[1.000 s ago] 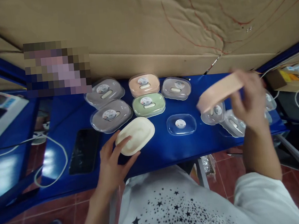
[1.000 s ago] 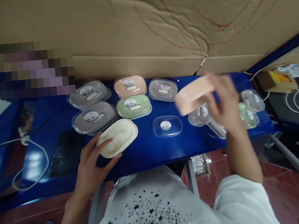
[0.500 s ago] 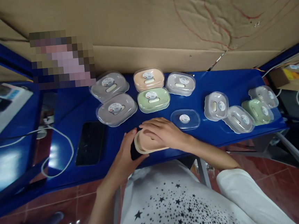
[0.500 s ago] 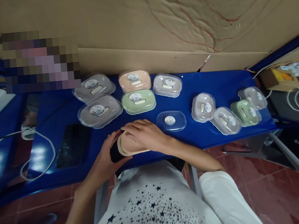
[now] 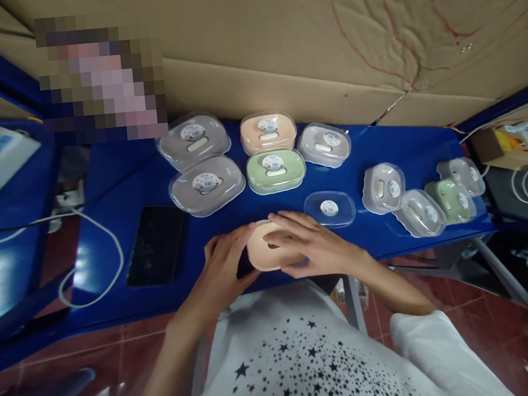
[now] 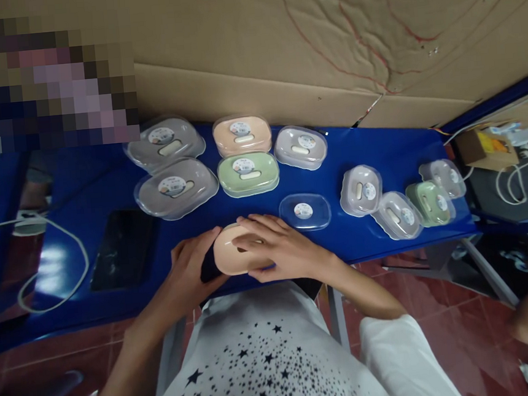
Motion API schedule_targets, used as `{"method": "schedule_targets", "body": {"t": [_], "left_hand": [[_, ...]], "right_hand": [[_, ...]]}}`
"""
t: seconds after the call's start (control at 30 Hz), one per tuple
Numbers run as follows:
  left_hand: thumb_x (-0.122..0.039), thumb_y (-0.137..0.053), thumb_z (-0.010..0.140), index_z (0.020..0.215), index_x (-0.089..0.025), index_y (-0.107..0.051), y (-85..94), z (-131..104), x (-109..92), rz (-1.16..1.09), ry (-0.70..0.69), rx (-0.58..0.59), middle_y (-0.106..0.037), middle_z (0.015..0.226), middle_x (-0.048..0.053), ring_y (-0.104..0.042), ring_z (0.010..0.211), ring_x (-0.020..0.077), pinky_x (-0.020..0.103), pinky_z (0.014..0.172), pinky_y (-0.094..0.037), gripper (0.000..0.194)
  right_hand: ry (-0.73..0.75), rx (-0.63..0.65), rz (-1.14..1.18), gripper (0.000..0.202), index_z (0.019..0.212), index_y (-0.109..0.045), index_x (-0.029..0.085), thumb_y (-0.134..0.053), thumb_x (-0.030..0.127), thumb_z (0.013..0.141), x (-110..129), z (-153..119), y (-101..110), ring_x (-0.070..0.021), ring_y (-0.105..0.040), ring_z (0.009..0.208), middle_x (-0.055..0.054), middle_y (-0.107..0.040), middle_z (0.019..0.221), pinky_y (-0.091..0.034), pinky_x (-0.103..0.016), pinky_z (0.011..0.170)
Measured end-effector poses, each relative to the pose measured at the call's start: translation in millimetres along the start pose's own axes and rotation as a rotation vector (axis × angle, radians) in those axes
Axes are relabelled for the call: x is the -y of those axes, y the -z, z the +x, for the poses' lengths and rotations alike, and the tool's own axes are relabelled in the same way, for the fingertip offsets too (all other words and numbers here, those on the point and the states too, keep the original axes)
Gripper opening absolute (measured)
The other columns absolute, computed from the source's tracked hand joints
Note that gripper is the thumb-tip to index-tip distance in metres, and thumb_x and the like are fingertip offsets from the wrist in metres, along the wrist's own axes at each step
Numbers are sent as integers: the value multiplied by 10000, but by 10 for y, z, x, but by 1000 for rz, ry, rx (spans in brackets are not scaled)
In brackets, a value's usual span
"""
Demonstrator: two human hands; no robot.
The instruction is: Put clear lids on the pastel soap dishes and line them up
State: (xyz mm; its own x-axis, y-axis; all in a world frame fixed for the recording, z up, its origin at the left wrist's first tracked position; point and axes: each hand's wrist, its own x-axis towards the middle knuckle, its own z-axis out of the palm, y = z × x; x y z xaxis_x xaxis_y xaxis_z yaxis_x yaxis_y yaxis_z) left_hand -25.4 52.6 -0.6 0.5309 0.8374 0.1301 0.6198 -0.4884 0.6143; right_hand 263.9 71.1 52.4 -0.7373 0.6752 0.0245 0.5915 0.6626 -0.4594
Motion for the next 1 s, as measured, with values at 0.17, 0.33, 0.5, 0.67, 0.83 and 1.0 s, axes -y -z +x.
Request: {"method": "schedule_targets", "body": {"t": [0.17,0.33,0.5,0.67,0.83,1.0], "left_hand": [[-532,-779,965,1740,-346,-197,-34,15,-80,35,15,0,-447,1699,180,-499,1488,386,558,1214,-348,986],[-541,-737,997,1731,-344,-240,-78,85,-74,70,55,-11,-499,1646,192,-549,1430,384,572,1194,-347,908],[-538,-727,1002,1716,-352,-264,-44,129,-67,-19,41,17,-456,1690,168,-522,1470,373,499,1134,-435,871],[-568,-741,984,1686,-315,-327,-46,145,-74,29,46,19,-568,1598,159,-542,1442,379,514,1144,-423,854],[-517,-710,1021,1635,-306,-425,-44,140,-69,88,12,-4,-580,1591,162,-568,1422,366,504,1112,-460,709],[-393,-755,1005,1462,-318,-617,32,66,-53,75,-70,-149,-565,1620,142,-606,1393,354,520,1130,-507,483]], "right_hand": [[1,13,9,640,1571,-588,266,-737,488,990,-177,30,-116,-335,-364,1639,-121,-328,1803,-418,-576,1300],[0,36,-32,694,1594,-567,278,-760,541,982,-221,28,-117,-351,-409,1608,-125,-325,1803,-435,-580,1294],[53,15,-92,634,1576,-577,274,-721,525,1012,-163,46,-116,-354,-369,1636,-114,-348,1796,-404,-598,1310],[50,-12,-51,626,1530,-626,240,-729,552,998,-210,76,-218,-349,-370,1639,-149,-363,1783,-403,-572,1317],[67,-52,-99,783,1630,-518,296,-718,671,973,-234,-62,-78,-354,-325,1665,-112,-338,1801,-342,-619,1338],[-323,-295,-203,736,1704,-383,357,-657,556,1050,-487,-694,142,-372,-384,1631,-96,-427,1755,-362,-690,1300]]}}
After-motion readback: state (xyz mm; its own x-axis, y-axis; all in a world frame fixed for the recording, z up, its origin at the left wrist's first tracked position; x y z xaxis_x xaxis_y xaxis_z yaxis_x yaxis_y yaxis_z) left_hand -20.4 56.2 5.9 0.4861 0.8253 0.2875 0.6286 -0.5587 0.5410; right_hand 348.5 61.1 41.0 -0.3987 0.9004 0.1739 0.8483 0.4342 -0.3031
